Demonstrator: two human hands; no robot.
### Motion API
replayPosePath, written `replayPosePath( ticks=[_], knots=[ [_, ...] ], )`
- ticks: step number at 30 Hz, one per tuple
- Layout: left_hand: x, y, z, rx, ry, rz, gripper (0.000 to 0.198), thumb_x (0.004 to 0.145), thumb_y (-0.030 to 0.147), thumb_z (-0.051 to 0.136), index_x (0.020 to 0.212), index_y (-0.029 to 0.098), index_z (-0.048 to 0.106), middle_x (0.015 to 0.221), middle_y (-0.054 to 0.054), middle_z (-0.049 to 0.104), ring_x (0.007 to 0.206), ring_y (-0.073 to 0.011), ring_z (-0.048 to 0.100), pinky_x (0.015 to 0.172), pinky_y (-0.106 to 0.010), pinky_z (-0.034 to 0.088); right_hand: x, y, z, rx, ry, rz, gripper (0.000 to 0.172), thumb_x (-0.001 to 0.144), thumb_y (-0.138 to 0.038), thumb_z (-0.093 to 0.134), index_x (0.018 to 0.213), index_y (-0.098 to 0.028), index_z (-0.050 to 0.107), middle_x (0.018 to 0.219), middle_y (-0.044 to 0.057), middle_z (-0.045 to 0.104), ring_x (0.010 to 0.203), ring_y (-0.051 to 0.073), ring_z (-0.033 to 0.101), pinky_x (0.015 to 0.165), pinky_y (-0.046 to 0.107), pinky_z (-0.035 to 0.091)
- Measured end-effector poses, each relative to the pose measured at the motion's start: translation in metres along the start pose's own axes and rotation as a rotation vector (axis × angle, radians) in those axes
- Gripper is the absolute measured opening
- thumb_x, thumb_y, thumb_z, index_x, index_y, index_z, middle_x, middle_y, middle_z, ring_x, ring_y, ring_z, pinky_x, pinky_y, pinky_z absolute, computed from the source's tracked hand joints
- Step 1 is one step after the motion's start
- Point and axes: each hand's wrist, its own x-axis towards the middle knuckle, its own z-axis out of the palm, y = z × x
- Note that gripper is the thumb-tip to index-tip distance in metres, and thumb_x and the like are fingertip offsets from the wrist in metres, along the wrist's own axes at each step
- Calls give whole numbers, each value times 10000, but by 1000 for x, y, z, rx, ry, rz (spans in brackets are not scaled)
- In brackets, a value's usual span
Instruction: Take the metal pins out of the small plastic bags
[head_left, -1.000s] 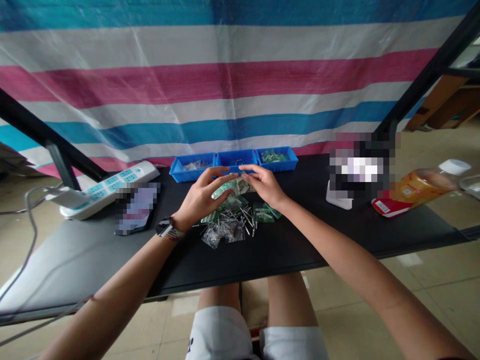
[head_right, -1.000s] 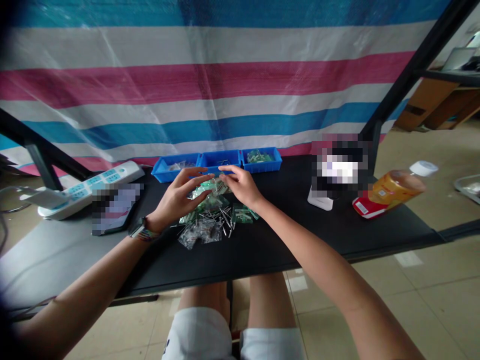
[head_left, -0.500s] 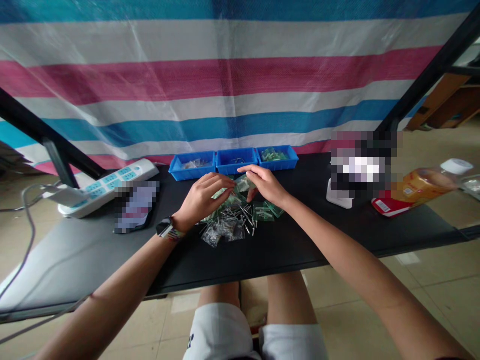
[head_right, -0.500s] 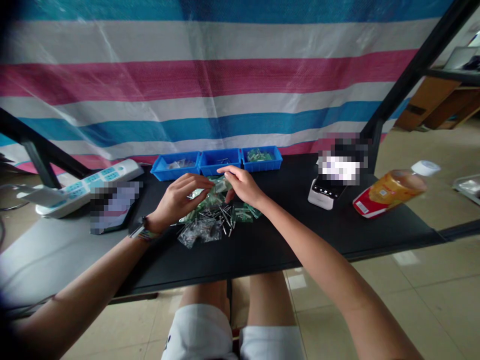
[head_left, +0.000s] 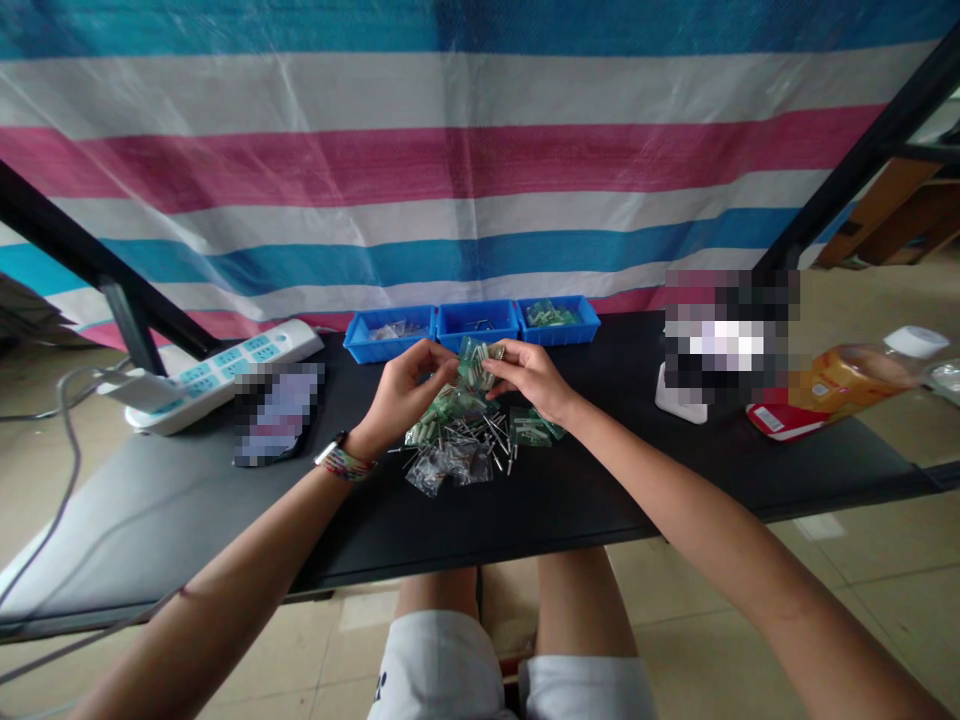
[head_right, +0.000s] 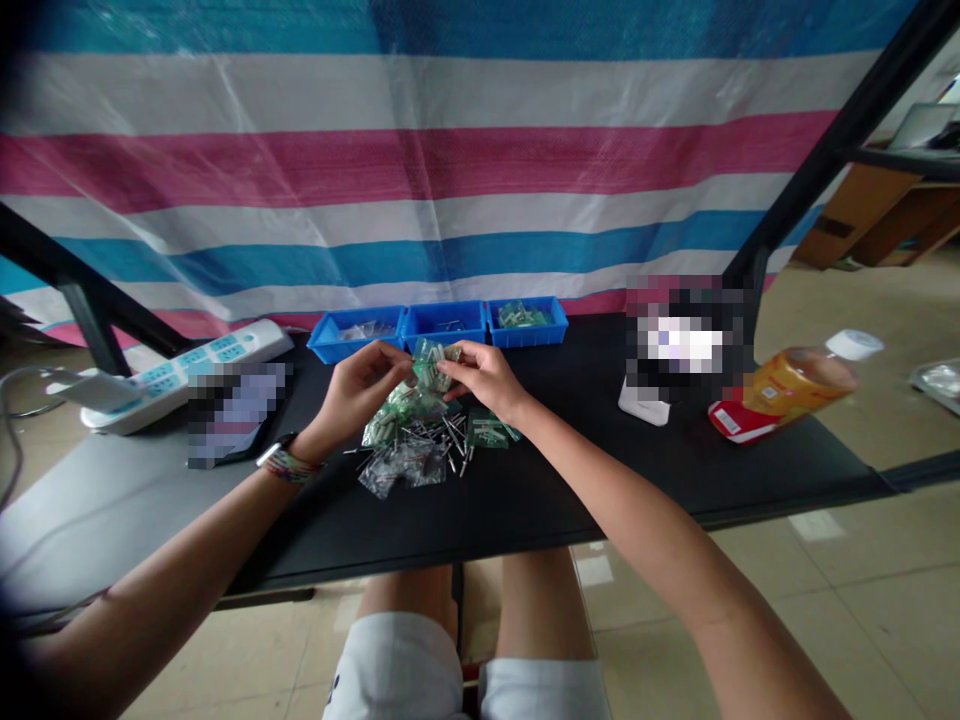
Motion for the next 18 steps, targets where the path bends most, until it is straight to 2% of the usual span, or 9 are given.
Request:
replayPosePath(
  ticks=[2,4,7,9,11,13,15,18],
  knots=[
    [0,-1,-2,33,-8,9,262,1042,444,668,973,191,674,827,-42,726,758,-167,700,733,-298,559,5,-1,-9,-47,82,-48,478,773,-598,891,973,-203,713,900,29,731,800,186,710,660,331,685],
    [0,-2,-3,96,-18,12,242,1046,428,651,1002,191,680,850,-45,734,786,-178,711,745,-306,561,11,-7,-27,-179,230,-158,474,817,-634,837,992,-208,723,900,39,736,792,196,715,672,348,685],
    [1,-6,-4,228,-67,54,197,1021,385,656,1020,195,704,926,-58,758,849,-201,725,794,-328,571,16,-21,-67,-563,543,-383,427,966,-596,679,1107,-203,769,995,94,765,831,229,730,724,380,666],
    [1,-8,-4,313,-122,107,177,1017,350,630,1017,199,723,981,-68,767,904,-217,728,850,-351,574,15,-29,-94,-891,661,-483,370,1042,-459,588,1223,-201,782,1138,140,772,961,269,737,840,421,647],
    [0,-10,-4,396,-188,157,189,1018,320,597,1043,202,743,1029,-76,774,956,-236,724,900,-379,567,12,-30,-113,-1140,694,-495,379,1065,-320,510,1293,-180,779,1206,170,765,1040,297,726,929,457,613],
    [0,-10,-4,481,-253,203,222,1019,298,578,1098,208,765,1085,-85,782,1002,-253,711,945,-412,551,10,-27,-122,-1352,636,-417,343,1041,-293,545,1181,-148,822,1135,186,778,1062,336,707,992,503,573],
    [0,-11,-4,550,-309,248,251,1021,281,568,1138,222,781,1142,-84,788,1044,-264,698,989,-443,532,9,-21,-121,-1484,585,-351,309,1015,-341,614,1055,-136,841,1061,190,784,1077,371,680,1034,543,531],
    [0,-13,-5,591,-375,285,258,1021,265,563,1134,236,793,1185,-72,790,1103,-274,690,1035,-469,513,9,-19,-106,-1504,617,-390,302,1008,-353,627,1079,-132,820,1109,194,771,1126,379,647,1058,538,494]
  ],
)
